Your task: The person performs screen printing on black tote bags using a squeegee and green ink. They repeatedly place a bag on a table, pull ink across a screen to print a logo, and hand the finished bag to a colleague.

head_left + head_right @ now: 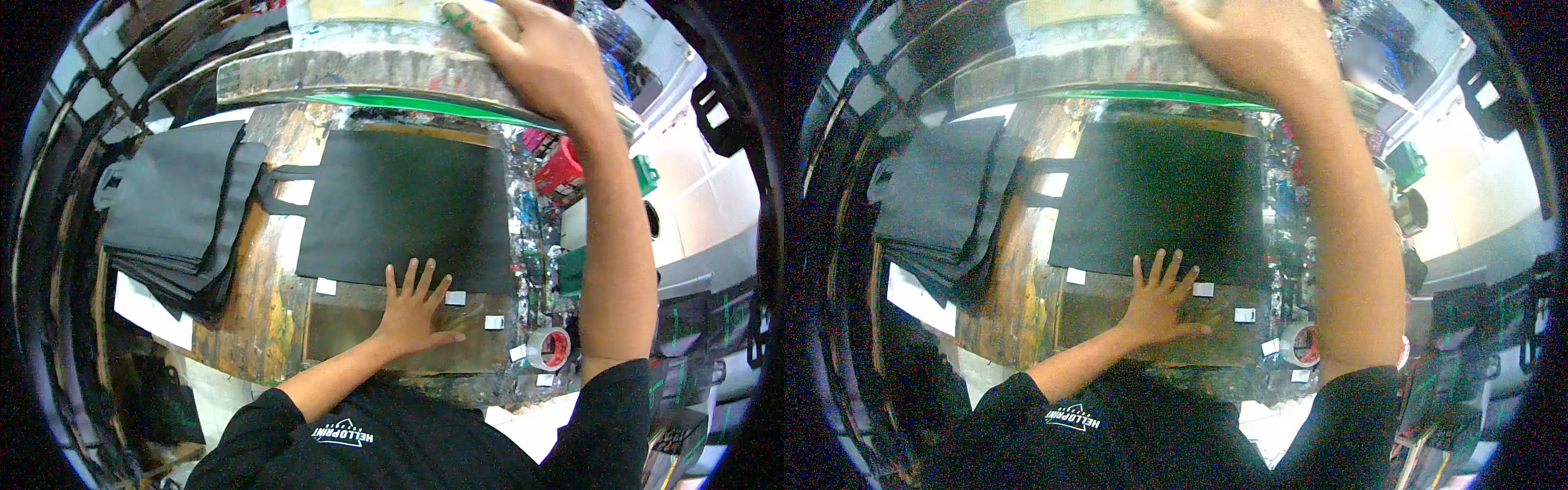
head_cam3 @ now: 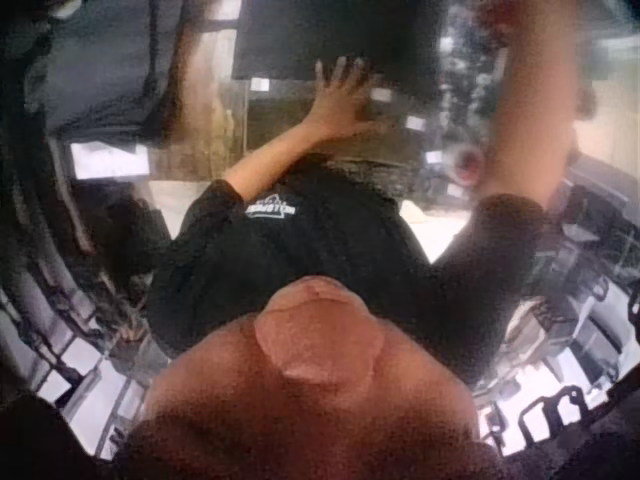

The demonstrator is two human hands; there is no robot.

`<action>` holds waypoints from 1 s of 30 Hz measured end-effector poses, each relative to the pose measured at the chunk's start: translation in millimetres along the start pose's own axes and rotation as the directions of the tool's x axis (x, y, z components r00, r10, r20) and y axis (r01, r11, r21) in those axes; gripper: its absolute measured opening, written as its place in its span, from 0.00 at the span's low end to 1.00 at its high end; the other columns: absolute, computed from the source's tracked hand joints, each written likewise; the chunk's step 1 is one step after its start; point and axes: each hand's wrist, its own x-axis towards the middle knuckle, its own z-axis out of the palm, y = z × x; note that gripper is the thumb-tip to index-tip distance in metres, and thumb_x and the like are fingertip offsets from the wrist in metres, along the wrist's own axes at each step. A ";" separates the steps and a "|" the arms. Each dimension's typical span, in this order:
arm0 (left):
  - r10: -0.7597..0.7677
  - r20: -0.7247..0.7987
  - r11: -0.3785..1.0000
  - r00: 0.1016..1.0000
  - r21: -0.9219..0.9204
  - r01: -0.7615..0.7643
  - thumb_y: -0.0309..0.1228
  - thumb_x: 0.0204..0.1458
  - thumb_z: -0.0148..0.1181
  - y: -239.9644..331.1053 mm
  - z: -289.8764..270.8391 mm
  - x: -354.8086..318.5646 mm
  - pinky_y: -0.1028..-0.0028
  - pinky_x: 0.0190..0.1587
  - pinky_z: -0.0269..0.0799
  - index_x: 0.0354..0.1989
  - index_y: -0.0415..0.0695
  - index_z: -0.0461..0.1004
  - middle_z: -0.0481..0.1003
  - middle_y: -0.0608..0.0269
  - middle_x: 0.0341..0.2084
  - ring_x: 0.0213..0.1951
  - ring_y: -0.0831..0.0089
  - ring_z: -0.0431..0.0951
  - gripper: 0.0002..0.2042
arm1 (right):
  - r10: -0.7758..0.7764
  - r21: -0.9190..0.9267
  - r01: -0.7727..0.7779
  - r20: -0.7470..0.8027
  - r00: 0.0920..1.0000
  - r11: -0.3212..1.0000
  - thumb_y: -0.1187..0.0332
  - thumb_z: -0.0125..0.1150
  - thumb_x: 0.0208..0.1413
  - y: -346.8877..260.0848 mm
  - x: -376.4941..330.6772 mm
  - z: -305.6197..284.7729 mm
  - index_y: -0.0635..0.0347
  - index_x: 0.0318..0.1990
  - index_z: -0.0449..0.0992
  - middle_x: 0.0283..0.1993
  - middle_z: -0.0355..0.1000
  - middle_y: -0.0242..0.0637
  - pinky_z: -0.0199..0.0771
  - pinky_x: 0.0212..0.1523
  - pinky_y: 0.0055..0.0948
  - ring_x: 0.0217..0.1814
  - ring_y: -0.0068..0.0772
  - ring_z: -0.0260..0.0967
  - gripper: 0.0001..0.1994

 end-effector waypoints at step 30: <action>-0.506 -0.556 0.860 0.659 -0.384 0.337 0.34 0.24 0.91 -142.1 -31.5 -114.9 0.59 0.63 0.67 0.64 0.36 0.71 0.78 0.50 0.52 0.55 0.58 0.75 0.51 | -0.040 -0.250 0.078 0.155 0.987 0.965 0.63 0.77 0.45 -48.4 -236.7 156.1 0.54 0.70 0.66 0.60 0.68 0.41 0.50 0.72 0.58 0.68 0.43 0.63 0.41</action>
